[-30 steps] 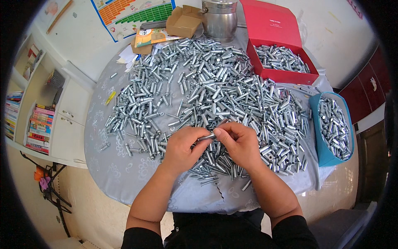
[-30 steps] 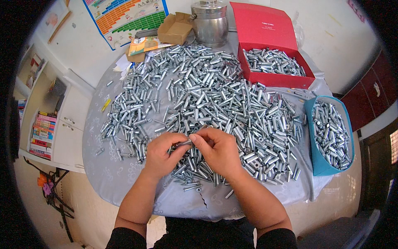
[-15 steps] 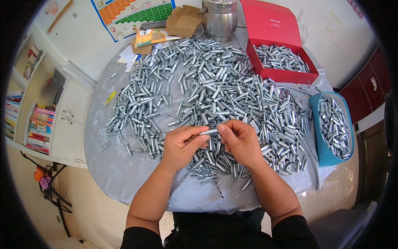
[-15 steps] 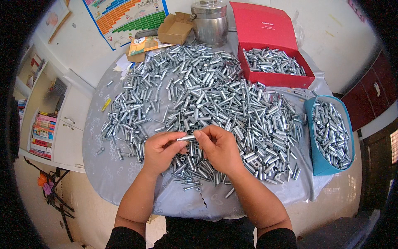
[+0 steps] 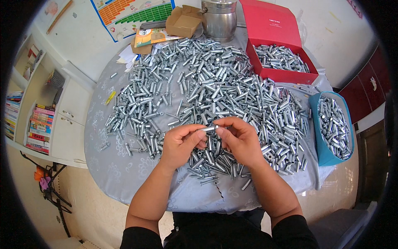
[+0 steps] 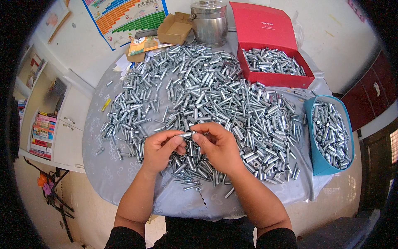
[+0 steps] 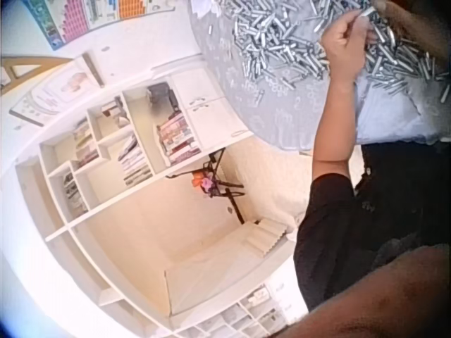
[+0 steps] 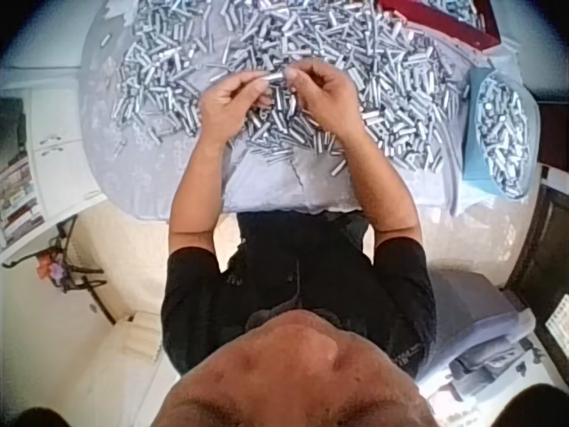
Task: The person sits at a table covered with a large pile of small silver metal parts. They repeatedly pick up two separate pieces, a cylindrical tube and a smaller component, and fit them together by hand. The assembled units are placed back onto the table among the loose parts.
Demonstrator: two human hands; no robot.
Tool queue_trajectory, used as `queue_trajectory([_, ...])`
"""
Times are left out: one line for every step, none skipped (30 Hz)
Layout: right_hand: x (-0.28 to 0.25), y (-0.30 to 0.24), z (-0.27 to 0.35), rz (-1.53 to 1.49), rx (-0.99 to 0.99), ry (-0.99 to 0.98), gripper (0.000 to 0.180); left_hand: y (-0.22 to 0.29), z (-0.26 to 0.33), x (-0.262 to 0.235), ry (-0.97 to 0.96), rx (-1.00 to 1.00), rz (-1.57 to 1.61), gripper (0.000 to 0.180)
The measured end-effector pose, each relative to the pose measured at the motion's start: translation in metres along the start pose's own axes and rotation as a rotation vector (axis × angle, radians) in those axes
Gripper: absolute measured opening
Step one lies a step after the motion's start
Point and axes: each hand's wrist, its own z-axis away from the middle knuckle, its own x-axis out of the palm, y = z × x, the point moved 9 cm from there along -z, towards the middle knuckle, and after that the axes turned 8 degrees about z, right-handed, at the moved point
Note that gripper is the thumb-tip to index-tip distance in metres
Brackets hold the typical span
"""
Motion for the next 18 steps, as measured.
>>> queue_trajectory([0.001,-0.006,0.0,-0.013,-0.041,0.029,0.017,-0.002,-0.001,-0.002,0.009,-0.005,0.02,0.021])
queue_trajectory([0.0,-0.011,0.0,-0.025,-0.081,0.058,0.018,-0.004,-0.001,-0.004,0.017,-0.009,0.04,0.02])
queue_trajectory([0.003,-0.008,0.0,-0.031,-0.027,0.025,0.017,-0.004,-0.001,-0.004,0.009,-0.012,0.014,0.021])
queue_trajectory([0.005,-0.004,0.001,-0.037,0.028,-0.008,0.017,-0.004,0.0,-0.004,0.001,-0.015,-0.013,0.021])
queue_trajectory([0.006,0.001,0.001,-0.043,0.082,-0.04,0.018,-0.005,0.0,-0.003,-0.008,-0.017,-0.039,0.021])
queue_trajectory([0.004,0.009,0.001,0.097,0.121,-0.078,0.02,-0.004,0.0,-0.002,-0.007,-0.009,-0.03,0.021])
queue_trajectory([0.003,0.005,0.0,0.063,0.064,-0.06,0.02,-0.004,0.001,-0.001,-0.007,-0.001,-0.021,0.021])
queue_trajectory([0.003,0.0,0.0,0.028,0.007,-0.042,0.02,-0.004,0.001,0.0,-0.006,0.007,-0.013,0.02])
queue_trajectory([0.003,-0.004,0.0,-0.007,-0.049,-0.026,0.021,-0.005,0.0,-0.002,0.0,0.002,0.006,0.02])
queue_trajectory([0.003,-0.005,0.0,-0.032,-0.035,0.002,0.02,-0.006,0.0,-0.003,0.006,-0.002,0.024,0.02])
queue_trajectory([0.003,-0.008,0.002,-0.058,-0.021,0.03,0.02,-0.007,0.0,-0.005,0.012,-0.006,0.043,0.02])
queue_trajectory([0.002,-0.01,0.003,-0.082,-0.008,0.059,0.019,-0.007,0.0,-0.004,0.007,-0.007,0.031,0.02])
queue_trajectory([0.001,-0.003,0.002,-0.034,0.042,0.026,0.02,-0.006,0.0,-0.003,0.003,-0.008,0.018,0.019])
queue_trajectory([-0.002,0.007,0.0,0.015,0.091,-0.008,0.022,-0.005,0.0,-0.003,-0.001,-0.01,0.006,0.019])
queue_trajectory([-0.002,0.014,0.0,0.063,0.14,-0.044,0.023,-0.006,0.0,-0.003,0.003,-0.007,0.016,0.019])
queue_trajectory([-0.002,0.011,-0.001,0.037,0.1,-0.031,0.023,-0.006,0.001,-0.004,0.007,-0.005,0.026,0.019])
queue_trajectory([0.0,0.006,0.0,0.011,0.059,-0.019,0.022,-0.006,0.001,-0.004,0.012,-0.003,0.036,0.019])
queue_trajectory([0.0,0.002,0.0,-0.014,0.02,-0.003,0.022,-0.007,0.001,-0.005,0.015,-0.003,0.04,0.019])
